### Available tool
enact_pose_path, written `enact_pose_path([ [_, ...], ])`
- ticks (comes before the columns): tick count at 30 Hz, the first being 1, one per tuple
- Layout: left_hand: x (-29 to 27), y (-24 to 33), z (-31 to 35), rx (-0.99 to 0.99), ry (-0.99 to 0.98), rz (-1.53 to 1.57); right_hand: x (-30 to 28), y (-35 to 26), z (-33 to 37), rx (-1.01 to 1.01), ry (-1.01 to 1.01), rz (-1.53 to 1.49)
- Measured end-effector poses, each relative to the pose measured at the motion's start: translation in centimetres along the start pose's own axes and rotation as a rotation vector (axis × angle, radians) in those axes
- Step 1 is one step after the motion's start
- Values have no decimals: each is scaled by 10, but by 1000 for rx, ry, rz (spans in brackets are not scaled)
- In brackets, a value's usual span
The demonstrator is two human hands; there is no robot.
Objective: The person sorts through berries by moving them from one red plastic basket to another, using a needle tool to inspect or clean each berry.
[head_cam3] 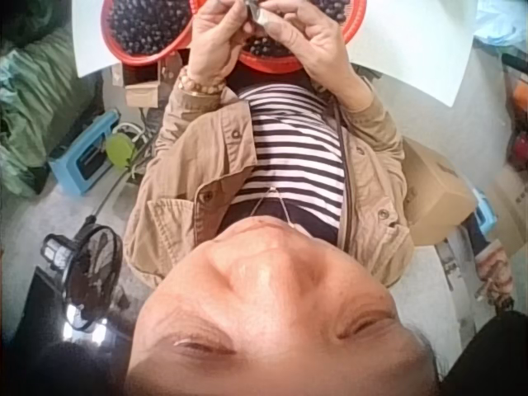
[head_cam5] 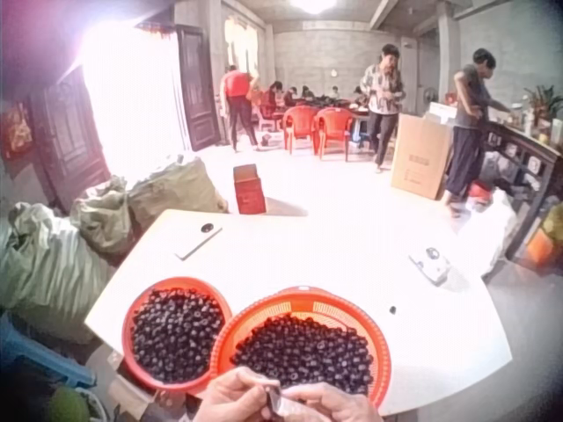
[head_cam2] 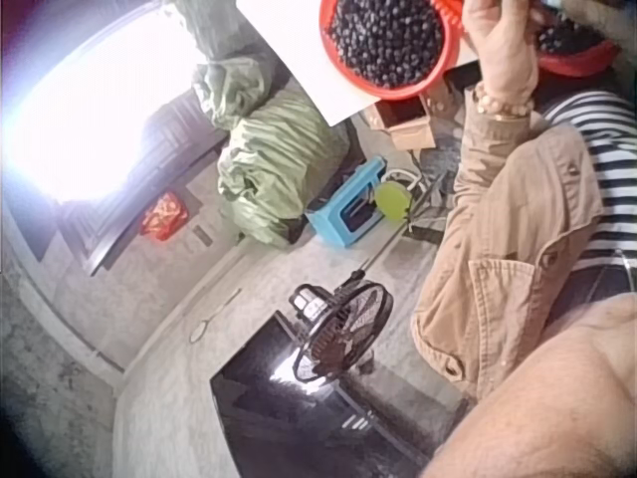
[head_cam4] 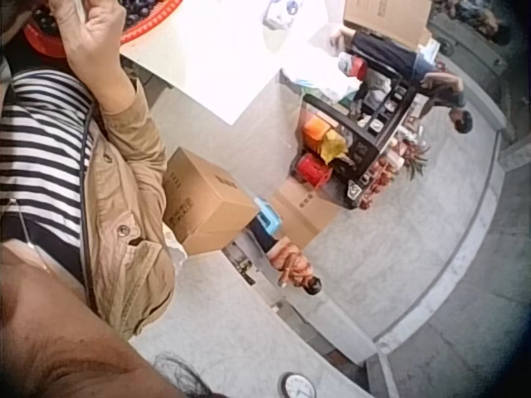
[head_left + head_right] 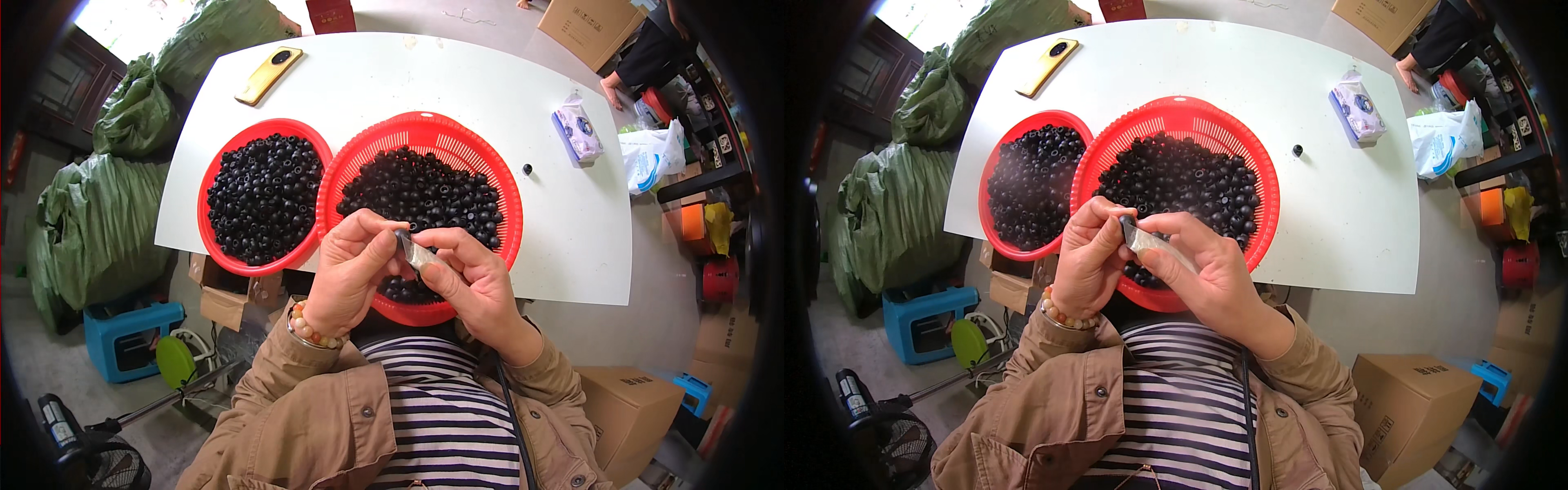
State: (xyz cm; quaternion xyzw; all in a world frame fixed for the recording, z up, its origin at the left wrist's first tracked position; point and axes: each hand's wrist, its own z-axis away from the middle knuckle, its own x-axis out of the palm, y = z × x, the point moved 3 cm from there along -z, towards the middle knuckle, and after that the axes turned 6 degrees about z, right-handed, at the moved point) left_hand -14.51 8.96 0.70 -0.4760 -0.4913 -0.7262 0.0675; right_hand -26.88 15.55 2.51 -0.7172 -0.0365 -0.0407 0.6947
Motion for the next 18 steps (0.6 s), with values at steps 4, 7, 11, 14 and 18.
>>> enact_pose_path([
  [4, -2, -1, -1, 49, -17, -41, 3, -1, 0, -22, 11, -38],
  [7, -2, -1, -1, 74, -7, -107, 3, 1, 0, -15, 22, -43],
  [11, -1, -3, 1, 123, -9, -180, 1, -1, -1, 6, 27, -48],
  [14, -1, -4, 1, 99, -12, -153, 2, -2, -2, -20, 27, -77],
  [18, 2, -4, -1, -60, -28, 50, -2, -2, -1, 11, 25, -177],
])
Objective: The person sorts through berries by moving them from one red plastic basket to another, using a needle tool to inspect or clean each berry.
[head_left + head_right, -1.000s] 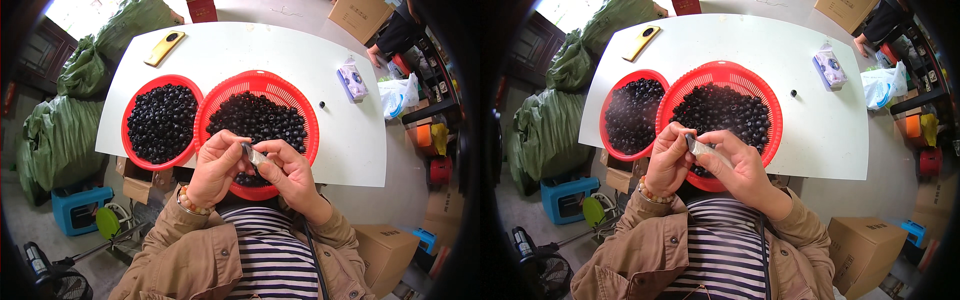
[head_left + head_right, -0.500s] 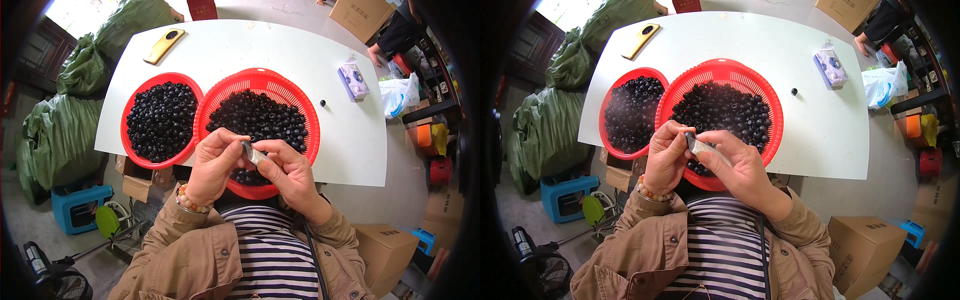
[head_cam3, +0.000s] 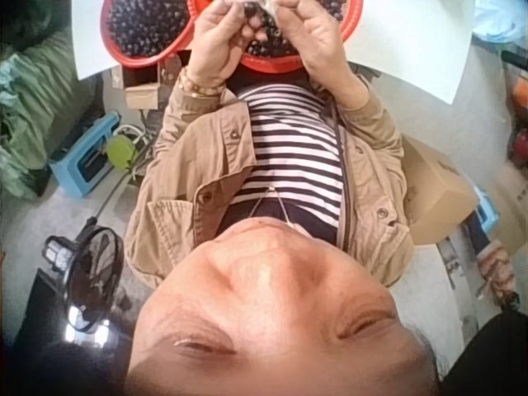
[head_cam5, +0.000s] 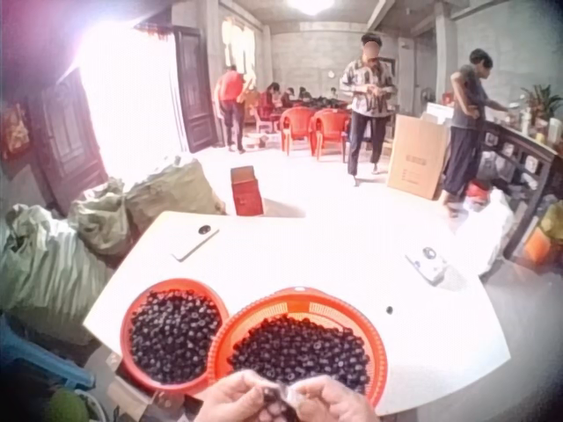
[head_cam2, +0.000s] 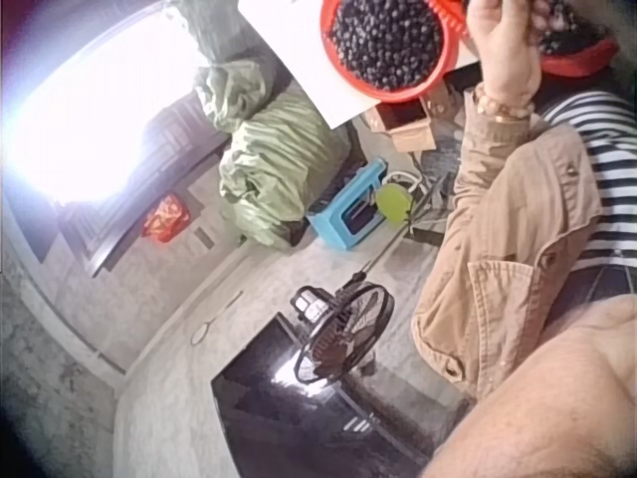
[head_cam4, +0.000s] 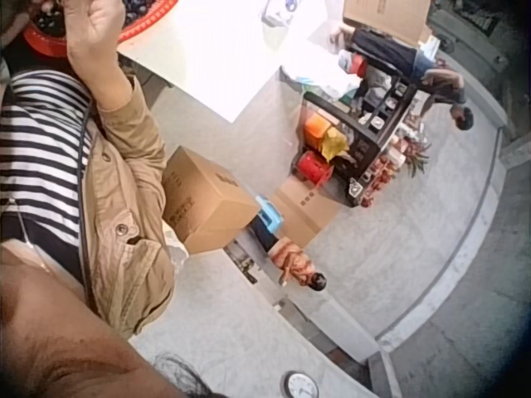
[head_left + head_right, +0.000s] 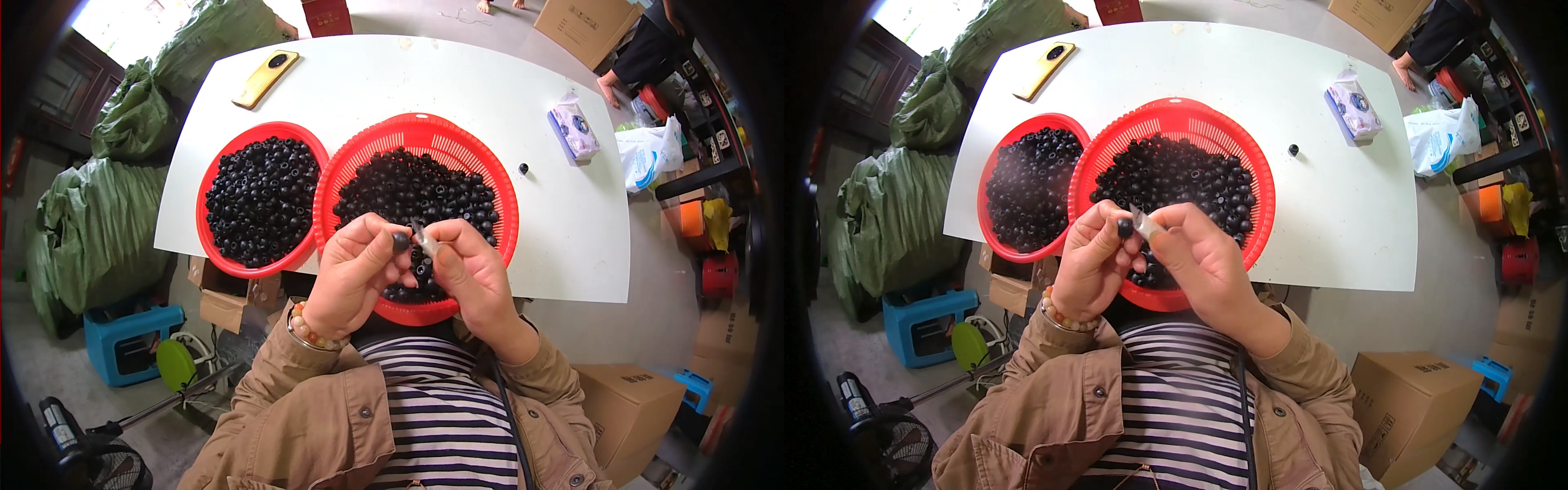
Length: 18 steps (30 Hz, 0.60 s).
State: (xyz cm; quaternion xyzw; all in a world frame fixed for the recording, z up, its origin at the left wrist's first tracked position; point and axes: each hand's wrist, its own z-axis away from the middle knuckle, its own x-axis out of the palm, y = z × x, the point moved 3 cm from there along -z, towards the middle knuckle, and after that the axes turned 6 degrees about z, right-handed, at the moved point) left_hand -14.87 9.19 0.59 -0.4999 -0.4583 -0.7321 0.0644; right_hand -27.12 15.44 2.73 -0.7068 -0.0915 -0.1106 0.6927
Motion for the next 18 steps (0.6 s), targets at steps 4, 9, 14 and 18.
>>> enact_pose_path([
  [4, 3, -1, 1, -136, -57, 100, -12, 1, -3, 35, 41, 10],
  [9, 3, -3, 3, -205, -112, 65, 2, -9, -12, 8, 40, -3],
  [14, 7, -5, 4, -232, -90, 47, -4, 0, -20, 43, 110, 114],
  [18, 6, -5, 4, -227, -85, 36, 2, -10, -16, 65, 48, -1],
])
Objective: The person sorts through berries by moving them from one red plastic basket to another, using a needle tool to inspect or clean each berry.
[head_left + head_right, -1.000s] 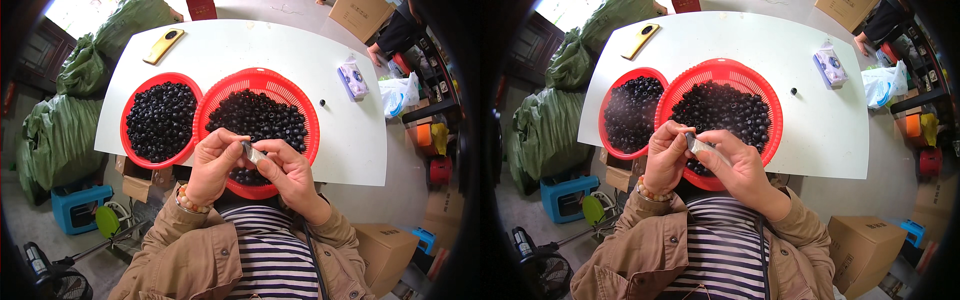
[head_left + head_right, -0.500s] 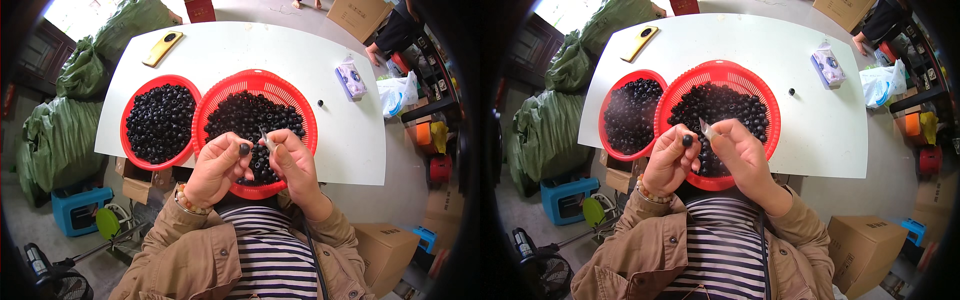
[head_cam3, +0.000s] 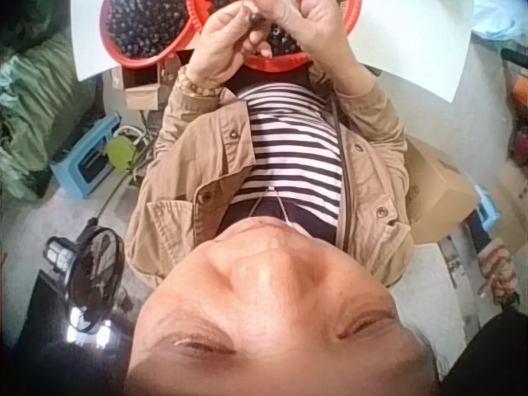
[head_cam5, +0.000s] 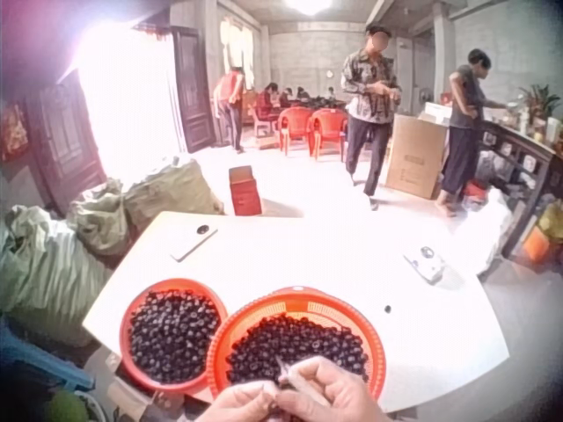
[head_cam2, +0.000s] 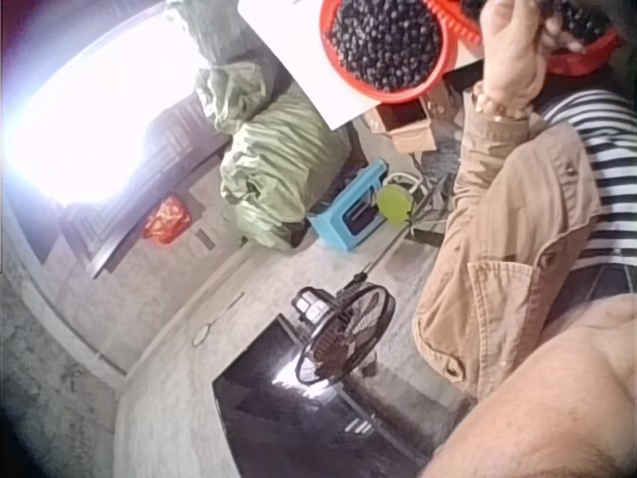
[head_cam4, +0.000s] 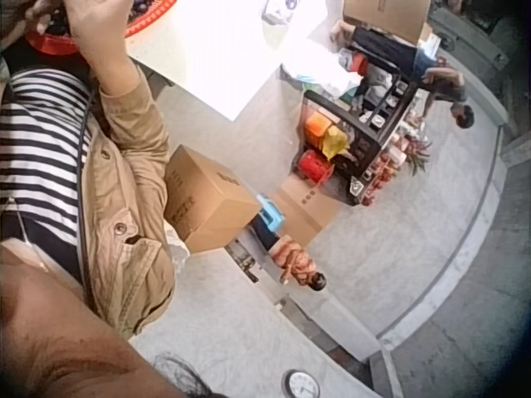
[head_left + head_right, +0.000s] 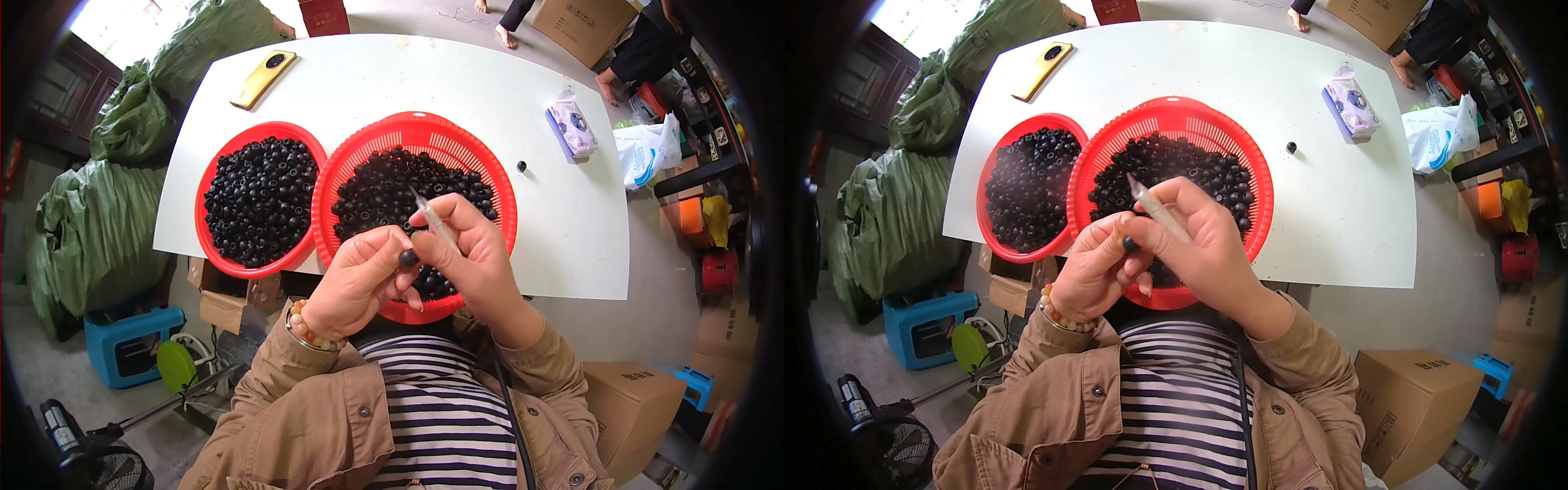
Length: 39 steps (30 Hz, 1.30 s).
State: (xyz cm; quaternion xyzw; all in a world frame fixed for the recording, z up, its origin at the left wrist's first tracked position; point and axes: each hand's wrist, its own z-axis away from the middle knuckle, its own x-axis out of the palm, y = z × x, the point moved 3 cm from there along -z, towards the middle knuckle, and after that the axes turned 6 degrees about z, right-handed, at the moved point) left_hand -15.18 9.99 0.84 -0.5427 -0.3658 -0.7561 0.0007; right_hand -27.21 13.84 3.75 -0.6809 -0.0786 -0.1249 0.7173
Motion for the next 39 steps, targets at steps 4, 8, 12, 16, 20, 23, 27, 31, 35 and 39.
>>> enact_pose_path([
  [4, 1, 1, -3, -14, -6, 3, -4, 3, -3, 12, -15, 62],
  [8, -2, 14, 3, 82, -14, -59, -13, 6, -5, 8, 142, 175],
  [12, -16, 39, 8, 278, 174, -250, -24, 14, 1, -53, 240, 260],
  [16, -41, 75, 18, 631, 532, -727, -27, 12, 10, -104, 278, 429],
  [20, -84, 105, 41, 859, 791, -1059, -25, 17, 10, -130, 257, 508],
  [23, -103, 119, 59, 919, 947, -1220, -22, 17, 9, -126, 247, 552],
  [27, -112, 131, 74, 900, 1072, -1313, -20, 16, 9, -139, 285, 532],
  [31, -121, 130, 79, 809, 1148, -1389, -21, 18, 9, -131, 269, 552],
  [35, -122, 127, 75, 833, 1137, -1406, -22, 20, 9, -144, 260, 639],
  [39, -98, 121, 65, 870, 1050, -1307, -19, 18, 10, -159, 284, 587],
])
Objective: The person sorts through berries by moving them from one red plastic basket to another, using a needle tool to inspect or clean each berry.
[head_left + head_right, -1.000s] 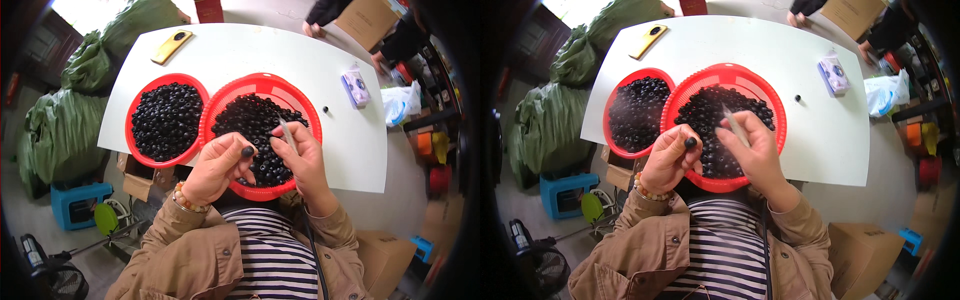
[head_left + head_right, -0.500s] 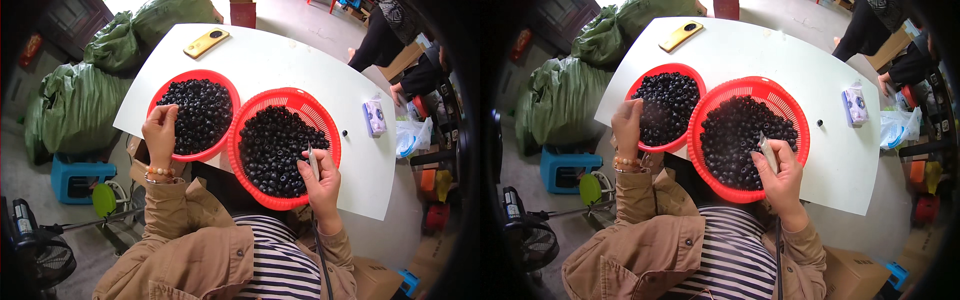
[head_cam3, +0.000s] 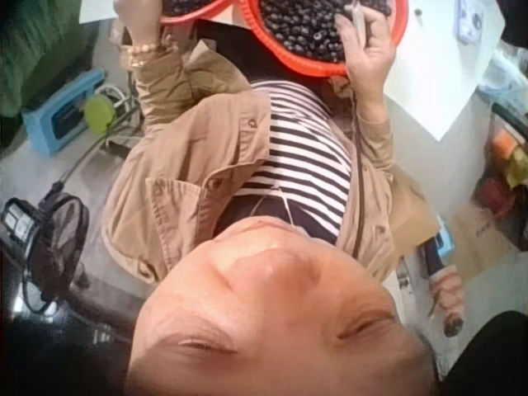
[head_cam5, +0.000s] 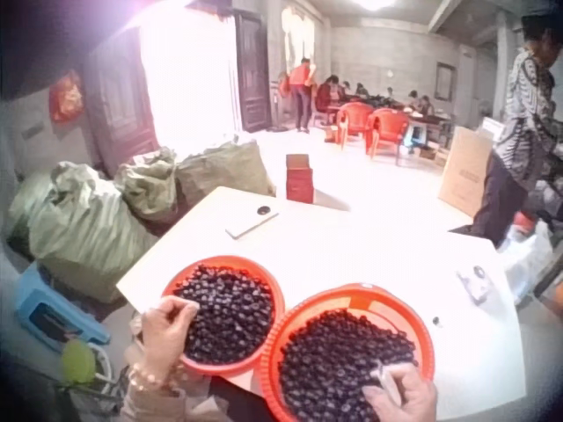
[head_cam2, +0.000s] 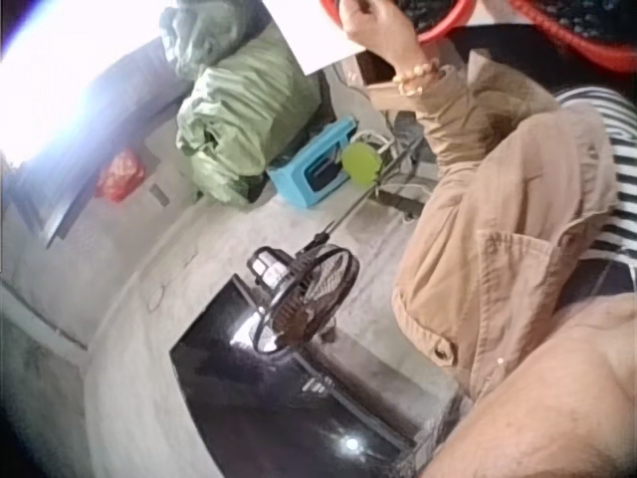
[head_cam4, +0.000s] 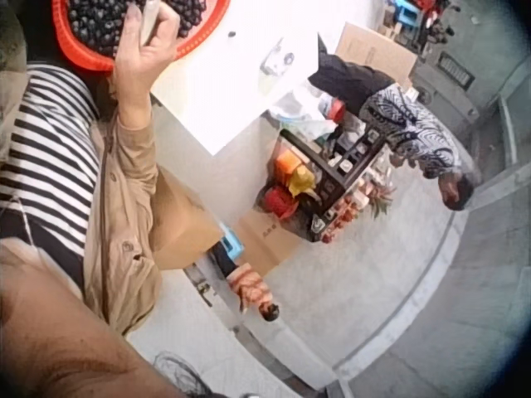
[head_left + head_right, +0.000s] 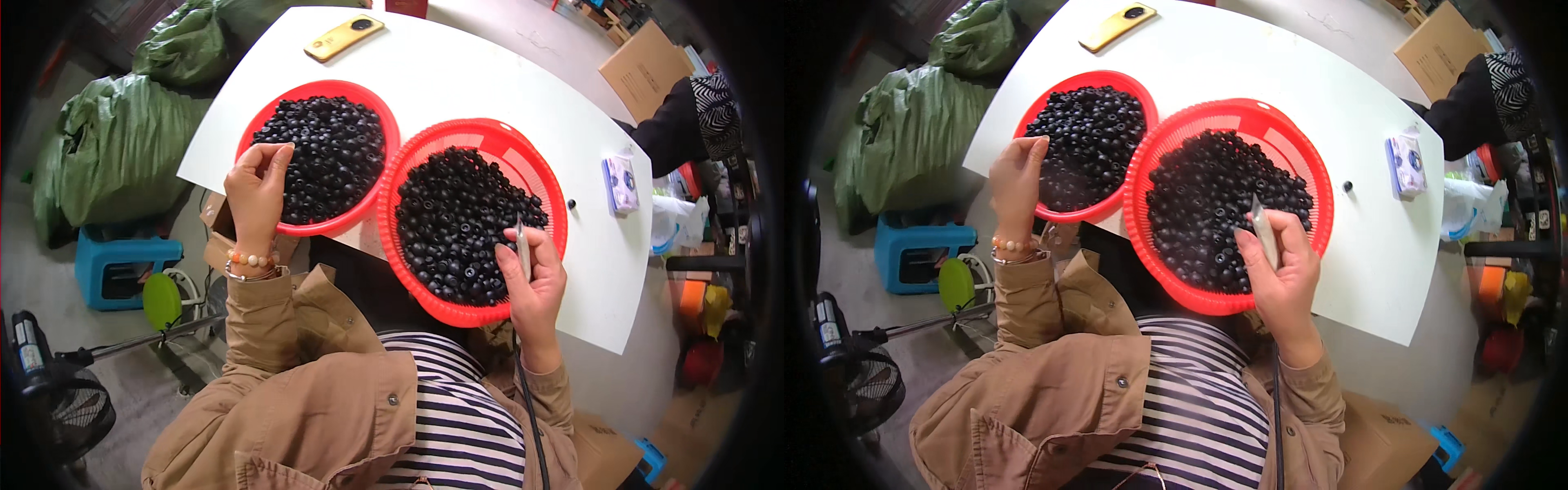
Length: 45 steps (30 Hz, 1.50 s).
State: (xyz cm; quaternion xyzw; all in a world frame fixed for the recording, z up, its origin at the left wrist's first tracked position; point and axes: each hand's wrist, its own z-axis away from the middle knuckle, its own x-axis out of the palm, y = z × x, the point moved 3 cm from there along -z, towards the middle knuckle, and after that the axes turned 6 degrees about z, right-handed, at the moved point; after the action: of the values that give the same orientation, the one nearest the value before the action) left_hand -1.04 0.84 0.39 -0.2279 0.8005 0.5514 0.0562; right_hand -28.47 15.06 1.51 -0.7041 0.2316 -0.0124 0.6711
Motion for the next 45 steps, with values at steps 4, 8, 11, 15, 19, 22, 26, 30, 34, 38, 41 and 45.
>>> enact_pose_path([
  [4, 21, 39, 17, 36, -185, 118, 0, 5, -2, 0, -15, -70],
  [8, 47, 79, 36, 533, -567, -31, -4, 2, -2, 31, -14, -157],
  [11, 67, 93, 55, 588, -812, 17, -6, 4, -3, 35, -24, -201],
  [15, 82, 91, 71, 534, -978, -65, -8, 5, -4, 23, -27, -222],
  [19, 87, 89, 74, 535, -1037, -173, -11, 4, -3, 27, -25, -251],
  [22, 86, 95, 76, 528, -1027, -183, -12, 7, -2, 54, -42, -254],
  [26, 85, 98, 77, 528, -1037, -207, -9, 12, -1, 0, -37, -183],
  [30, 83, 97, 78, 503, -1037, -224, -6, 11, -1, -8, -60, -240],
  [34, 81, 98, 79, 491, -1015, -195, -7, 9, -1, -20, -59, -191],
  [38, 82, 95, 77, 437, -986, -109, -8, 9, -2, 11, -71, -216],
  [41, 82, 92, 76, 365, -1011, -107, -7, 10, -4, 18, -76, -256],
  [45, 83, 92, 77, 402, -1009, -95, -10, 8, -5, 15, -72, -240],
])
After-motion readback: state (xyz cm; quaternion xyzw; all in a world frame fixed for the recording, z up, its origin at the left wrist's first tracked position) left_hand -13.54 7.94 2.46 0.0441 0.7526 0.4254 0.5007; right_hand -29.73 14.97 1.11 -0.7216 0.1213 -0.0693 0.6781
